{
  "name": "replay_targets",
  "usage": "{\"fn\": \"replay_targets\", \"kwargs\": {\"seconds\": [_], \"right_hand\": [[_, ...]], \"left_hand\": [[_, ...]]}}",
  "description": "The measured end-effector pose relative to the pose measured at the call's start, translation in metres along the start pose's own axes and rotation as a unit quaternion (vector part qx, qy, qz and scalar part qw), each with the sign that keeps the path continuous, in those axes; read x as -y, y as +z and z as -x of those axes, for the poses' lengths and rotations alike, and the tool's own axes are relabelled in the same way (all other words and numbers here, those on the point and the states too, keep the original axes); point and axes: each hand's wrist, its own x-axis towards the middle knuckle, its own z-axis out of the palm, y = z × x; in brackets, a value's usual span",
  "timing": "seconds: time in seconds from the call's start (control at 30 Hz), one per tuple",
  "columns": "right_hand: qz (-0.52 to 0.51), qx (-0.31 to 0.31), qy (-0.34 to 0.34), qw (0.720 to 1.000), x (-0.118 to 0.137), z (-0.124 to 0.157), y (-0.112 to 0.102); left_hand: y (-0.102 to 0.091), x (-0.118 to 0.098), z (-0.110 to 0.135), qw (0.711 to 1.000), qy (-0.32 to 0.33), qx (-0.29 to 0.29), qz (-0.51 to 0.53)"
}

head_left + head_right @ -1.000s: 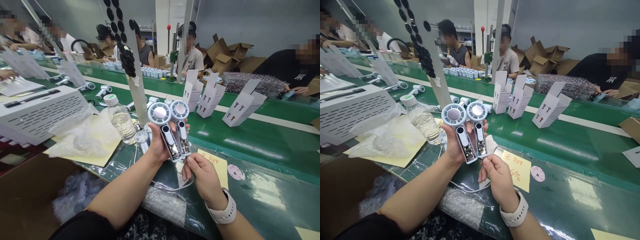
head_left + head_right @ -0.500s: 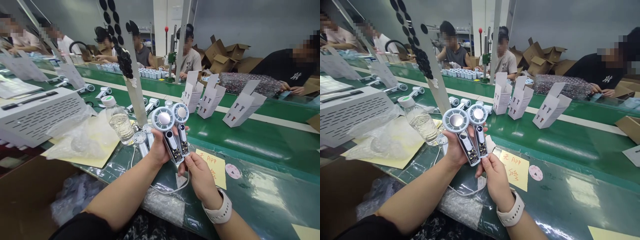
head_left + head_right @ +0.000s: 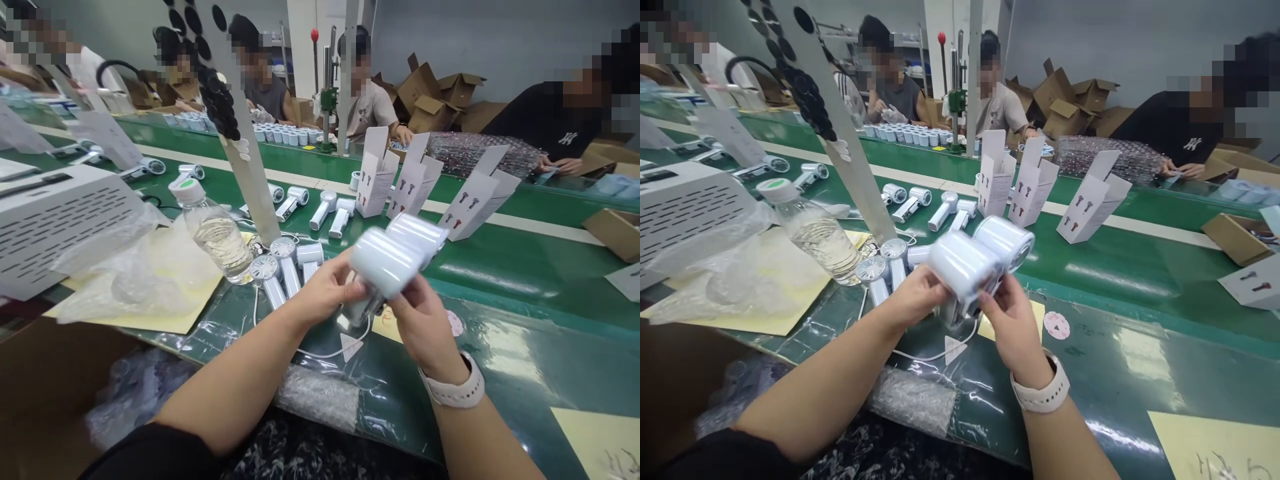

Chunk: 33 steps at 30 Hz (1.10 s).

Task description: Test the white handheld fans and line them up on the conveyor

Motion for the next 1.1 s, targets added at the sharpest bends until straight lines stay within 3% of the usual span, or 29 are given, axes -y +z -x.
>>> {"fn": "replay_targets", "kwargs": {"seconds": [0.1, 0.2, 0.27, 0.47, 0.63, 0.8, 1.1], "right_hand": [[0.017, -0.069, -0.016, 0.997, 0.006, -0.005, -0.006], [0.003, -0.094, 0.017, 0.995, 0.006, -0.009, -0.006], [-0.015, -0.088, 0.039, 0.995, 0.005, -0.009, -0.003], [-0.040, -0.008, 0.033, 0.999, 0.014, -0.001, 0.004], [-0.051, 0.011, 0.037, 0.998, 0.014, 0.001, 0.005], [-0.078, -0.023, 0.058, 0.995, 0.008, -0.001, 0.004], [-0.090, -0.001, 0.056, 0.994, 0.012, 0.000, 0.008]], "left_hand": [[-0.004, 0.002, -0.008, 0.999, 0.003, -0.049, -0.012], [-0.003, -0.001, -0.010, 0.996, -0.056, -0.053, 0.053], [0.000, -0.004, -0.007, 0.994, -0.071, -0.031, 0.073], [0.008, -0.009, 0.002, 0.996, -0.037, 0.058, 0.048], [0.006, -0.007, 0.001, 0.999, -0.036, 0.027, 0.001], [0.006, -0.007, 0.001, 0.998, -0.057, 0.025, 0.019], [0.006, -0.005, 0.001, 0.998, -0.050, 0.035, 0.033]]}}
